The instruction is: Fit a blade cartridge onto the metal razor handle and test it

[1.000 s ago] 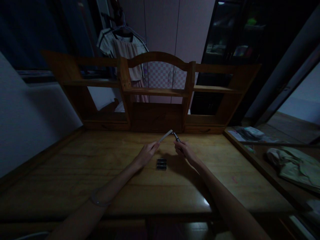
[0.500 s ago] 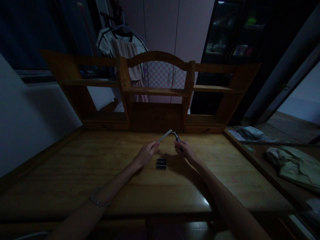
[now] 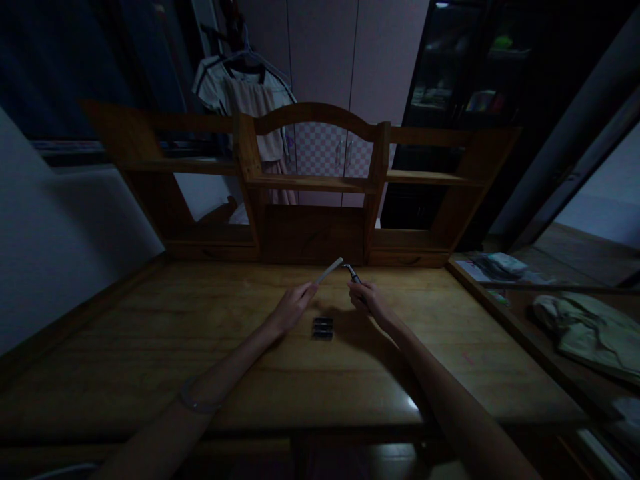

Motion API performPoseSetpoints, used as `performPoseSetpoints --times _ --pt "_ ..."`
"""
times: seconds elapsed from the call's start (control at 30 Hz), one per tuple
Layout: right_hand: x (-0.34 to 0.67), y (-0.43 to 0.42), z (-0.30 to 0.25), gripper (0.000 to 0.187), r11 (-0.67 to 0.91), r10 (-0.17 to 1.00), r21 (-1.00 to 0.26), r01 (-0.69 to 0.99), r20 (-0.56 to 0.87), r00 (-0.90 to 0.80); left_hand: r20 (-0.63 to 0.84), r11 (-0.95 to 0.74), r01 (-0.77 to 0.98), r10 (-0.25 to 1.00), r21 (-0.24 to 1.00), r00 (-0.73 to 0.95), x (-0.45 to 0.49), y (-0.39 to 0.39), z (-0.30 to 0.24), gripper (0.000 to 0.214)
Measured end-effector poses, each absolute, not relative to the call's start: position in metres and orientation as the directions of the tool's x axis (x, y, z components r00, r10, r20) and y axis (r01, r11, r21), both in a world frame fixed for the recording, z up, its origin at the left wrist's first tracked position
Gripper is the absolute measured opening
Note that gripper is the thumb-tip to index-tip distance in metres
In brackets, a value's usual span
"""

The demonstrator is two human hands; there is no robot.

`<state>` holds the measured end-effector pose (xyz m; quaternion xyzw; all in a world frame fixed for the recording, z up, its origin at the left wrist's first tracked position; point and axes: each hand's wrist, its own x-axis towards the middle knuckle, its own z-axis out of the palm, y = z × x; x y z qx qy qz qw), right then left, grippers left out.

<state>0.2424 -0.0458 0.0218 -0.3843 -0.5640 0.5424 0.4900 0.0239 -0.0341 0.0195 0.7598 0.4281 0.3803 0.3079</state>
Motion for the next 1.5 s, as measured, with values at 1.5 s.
performPoseSetpoints --times 1.5 --pt "0.247 -0.053 0.021 0.03 0.369 0.884 -0.515 0.774 0.45 -0.122 0.311 -0.418 0.519 0.907 0.746 0.285 0.019 -0.022 0.008 0.053"
